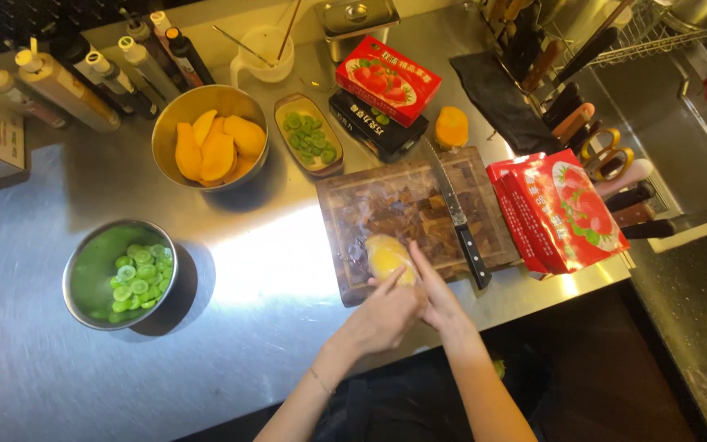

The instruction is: Peel a mango with a knife and cut it into small pieces on a wooden cutting board.

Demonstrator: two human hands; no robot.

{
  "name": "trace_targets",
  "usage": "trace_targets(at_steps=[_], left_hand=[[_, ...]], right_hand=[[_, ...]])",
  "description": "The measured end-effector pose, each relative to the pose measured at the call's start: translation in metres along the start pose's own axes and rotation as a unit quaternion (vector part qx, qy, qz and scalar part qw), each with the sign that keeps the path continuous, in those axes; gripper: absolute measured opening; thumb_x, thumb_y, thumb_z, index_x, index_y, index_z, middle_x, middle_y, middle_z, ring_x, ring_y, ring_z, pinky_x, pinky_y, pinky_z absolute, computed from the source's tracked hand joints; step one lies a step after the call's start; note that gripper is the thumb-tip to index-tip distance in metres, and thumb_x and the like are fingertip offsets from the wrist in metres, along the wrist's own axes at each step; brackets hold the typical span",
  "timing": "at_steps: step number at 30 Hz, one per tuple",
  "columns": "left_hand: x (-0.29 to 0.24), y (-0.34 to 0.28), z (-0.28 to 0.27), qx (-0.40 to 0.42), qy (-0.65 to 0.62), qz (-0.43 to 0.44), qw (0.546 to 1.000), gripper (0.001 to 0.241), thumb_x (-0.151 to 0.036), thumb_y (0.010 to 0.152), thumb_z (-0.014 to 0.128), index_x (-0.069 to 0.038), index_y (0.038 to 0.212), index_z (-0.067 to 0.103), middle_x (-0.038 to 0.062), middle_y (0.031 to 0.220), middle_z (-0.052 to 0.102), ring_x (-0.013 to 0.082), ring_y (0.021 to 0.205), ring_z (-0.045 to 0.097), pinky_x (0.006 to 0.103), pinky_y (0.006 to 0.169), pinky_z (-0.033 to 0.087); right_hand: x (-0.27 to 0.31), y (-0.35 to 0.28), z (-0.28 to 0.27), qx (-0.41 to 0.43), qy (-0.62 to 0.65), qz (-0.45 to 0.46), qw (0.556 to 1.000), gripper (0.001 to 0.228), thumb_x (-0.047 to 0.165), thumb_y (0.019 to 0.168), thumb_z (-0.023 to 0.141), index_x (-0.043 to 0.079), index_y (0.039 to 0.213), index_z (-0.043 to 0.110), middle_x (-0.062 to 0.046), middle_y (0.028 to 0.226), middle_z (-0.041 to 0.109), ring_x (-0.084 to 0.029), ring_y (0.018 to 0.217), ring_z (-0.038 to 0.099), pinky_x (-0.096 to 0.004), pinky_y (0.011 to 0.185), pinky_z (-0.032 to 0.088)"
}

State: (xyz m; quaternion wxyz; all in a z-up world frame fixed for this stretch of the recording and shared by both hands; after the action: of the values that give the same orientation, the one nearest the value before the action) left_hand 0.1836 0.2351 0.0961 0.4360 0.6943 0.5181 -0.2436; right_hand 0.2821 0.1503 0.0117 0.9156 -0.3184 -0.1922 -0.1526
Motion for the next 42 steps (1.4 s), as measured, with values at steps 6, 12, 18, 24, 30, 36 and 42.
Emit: trace_targets(at_steps=[6, 12, 18, 24, 30, 36, 42], left_hand=[[-0.059, -0.034, -0.013, -0.066, 0.13, 0.089, 0.985, 0.015, -0.007, 0.094, 0.067, -0.002, 0.107, 0.062, 0.007, 0.11, 0.066, 0.0216, 0.102, 0.066, 0.0514, 0.116, 0.047], [-0.106, 0.006, -0.06, -0.24, 0.094, -0.025, 0.966, 0.033, -0.001, 0.092, 0.07, -0.001, 0.125, 0.066, 0.014, 0.126, 0.066, 0.0277, 0.116, 0.066, 0.0391, 0.097, 0.057], [-0.108, 0.027, -0.099, -0.044, 0.31, 0.221, 0.924, 0.044, -0.012, 0.085, 0.075, 0.004, 0.125, 0.067, 0.013, 0.123, 0.065, 0.0261, 0.112, 0.065, 0.035, 0.094, 0.059], [-0.101, 0.034, -0.106, 0.071, 0.4, 0.348, 0.845, 0.031, -0.023, 0.089, 0.073, 0.006, 0.099, 0.068, 0.014, 0.111, 0.064, 0.0224, 0.097, 0.064, 0.0308, 0.079, 0.058], [-0.077, 0.042, -0.109, 0.116, 0.428, 0.362, 0.82, 0.027, -0.018, 0.079, 0.069, 0.003, 0.095, 0.067, 0.011, 0.103, 0.062, 0.0217, 0.093, 0.065, 0.0306, 0.083, 0.06], [-0.09, 0.062, -0.129, 0.006, 0.372, 0.342, 0.863, 0.03, -0.011, 0.086, 0.067, 0.004, 0.111, 0.061, 0.013, 0.111, 0.062, 0.0239, 0.103, 0.066, 0.0305, 0.087, 0.059], [-0.07, 0.09, -0.126, 0.062, 0.146, 0.102, 0.982, 0.041, -0.024, 0.101, 0.066, 0.0, 0.133, 0.054, 0.013, 0.109, 0.068, 0.0248, 0.1, 0.07, 0.0342, 0.085, 0.059]], right_hand=[[0.02, -0.04, 0.026, 0.02, 0.006, -0.139, 0.99, 0.064, 0.051, 0.106, 0.04, 0.003, 0.147, 0.047, -0.02, 0.134, 0.062, -0.034, 0.118, 0.064, -0.048, 0.094, 0.056], [0.052, -0.083, 0.072, 0.049, -0.057, -0.223, 0.972, 0.055, 0.041, 0.109, 0.034, 0.004, 0.149, 0.042, -0.016, 0.139, 0.059, -0.029, 0.126, 0.06, -0.046, 0.106, 0.05], [0.059, -0.098, 0.093, 0.054, -0.105, -0.156, 0.981, 0.048, 0.028, 0.108, 0.037, 0.009, 0.152, 0.037, -0.01, 0.142, 0.054, -0.021, 0.128, 0.057, -0.042, 0.108, 0.048], [0.052, -0.094, 0.102, 0.038, -0.155, -0.113, 0.981, 0.044, 0.029, 0.108, 0.038, 0.012, 0.149, 0.039, -0.009, 0.133, 0.056, -0.019, 0.119, 0.06, -0.042, 0.1, 0.052], [0.044, -0.084, 0.102, 0.049, -0.142, -0.08, 0.985, 0.044, 0.027, 0.107, 0.041, 0.013, 0.149, 0.038, -0.008, 0.133, 0.056, -0.018, 0.117, 0.061, -0.043, 0.095, 0.055], [0.055, -0.079, 0.105, 0.034, -0.175, -0.07, 0.981, 0.05, 0.028, 0.103, 0.047, 0.016, 0.151, 0.039, -0.008, 0.131, 0.058, -0.017, 0.112, 0.063, -0.04, 0.089, 0.058], [0.037, -0.051, 0.081, 0.076, -0.258, -0.013, 0.963, 0.053, 0.042, 0.104, 0.047, 0.013, 0.148, 0.046, -0.011, 0.124, 0.065, -0.019, 0.102, 0.069, -0.034, 0.073, 0.06]])
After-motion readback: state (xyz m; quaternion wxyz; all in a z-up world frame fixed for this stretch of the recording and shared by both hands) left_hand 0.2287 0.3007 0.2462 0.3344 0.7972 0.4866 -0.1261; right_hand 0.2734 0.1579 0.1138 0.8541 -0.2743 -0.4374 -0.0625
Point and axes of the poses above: each hand's wrist, its own y-axis towards the middle knuckle, its own z-axis out of the palm, x = y × z, the point moved 5 cm from there along y, towards the middle knuckle
